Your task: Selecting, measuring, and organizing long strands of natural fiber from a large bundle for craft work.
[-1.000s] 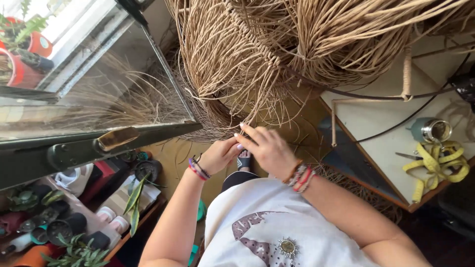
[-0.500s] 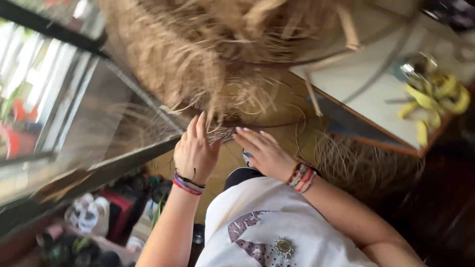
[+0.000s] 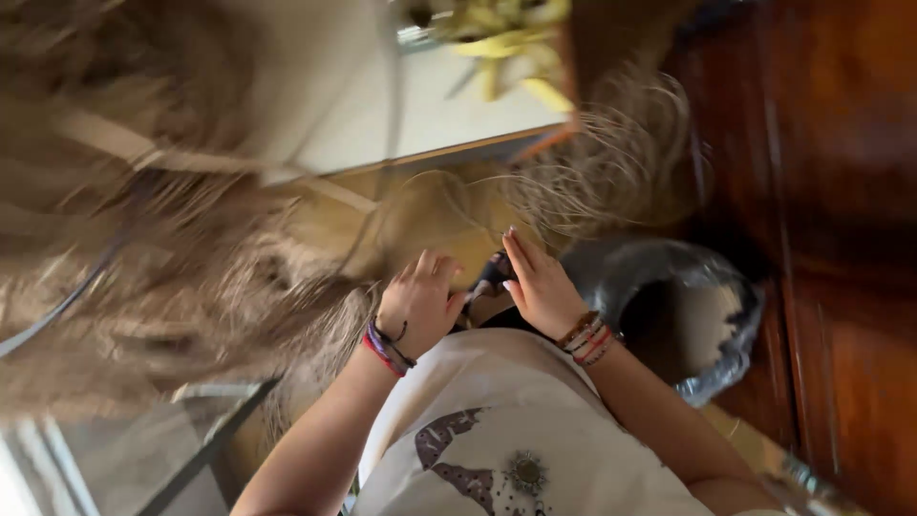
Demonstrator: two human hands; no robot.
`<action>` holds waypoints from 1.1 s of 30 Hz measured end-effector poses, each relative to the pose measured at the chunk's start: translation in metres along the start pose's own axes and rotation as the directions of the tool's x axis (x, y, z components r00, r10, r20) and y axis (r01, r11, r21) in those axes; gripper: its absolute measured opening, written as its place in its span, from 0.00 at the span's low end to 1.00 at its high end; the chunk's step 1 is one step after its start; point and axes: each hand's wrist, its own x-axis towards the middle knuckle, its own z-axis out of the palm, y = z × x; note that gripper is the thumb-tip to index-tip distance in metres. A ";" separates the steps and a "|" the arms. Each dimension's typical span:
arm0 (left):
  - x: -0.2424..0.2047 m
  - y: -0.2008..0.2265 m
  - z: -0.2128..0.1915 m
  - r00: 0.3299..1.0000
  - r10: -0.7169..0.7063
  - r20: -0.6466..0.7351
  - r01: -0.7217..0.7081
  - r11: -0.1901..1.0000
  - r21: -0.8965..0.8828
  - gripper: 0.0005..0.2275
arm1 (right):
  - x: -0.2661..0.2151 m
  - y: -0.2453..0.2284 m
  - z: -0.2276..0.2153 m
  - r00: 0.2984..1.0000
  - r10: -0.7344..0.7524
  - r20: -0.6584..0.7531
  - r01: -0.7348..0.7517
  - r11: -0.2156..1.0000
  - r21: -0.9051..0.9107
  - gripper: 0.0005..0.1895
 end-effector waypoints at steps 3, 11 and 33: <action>0.046 0.040 0.017 0.984 0.104 0.142 -0.105 0.994 0.000 0.17 | -0.029 0.045 -0.015 0.990 0.134 -0.051 -0.132 0.990 0.041 0.38; 0.171 0.121 0.115 0.871 0.380 0.310 -0.378 0.923 -0.070 0.18 | -0.074 0.149 0.013 0.864 0.447 -0.234 -0.432 0.895 0.115 0.39; 0.438 -0.017 0.534 0.674 0.362 0.643 -0.552 0.826 0.113 0.16 | -0.009 0.539 0.539 0.628 0.777 0.035 -0.767 0.611 0.196 0.35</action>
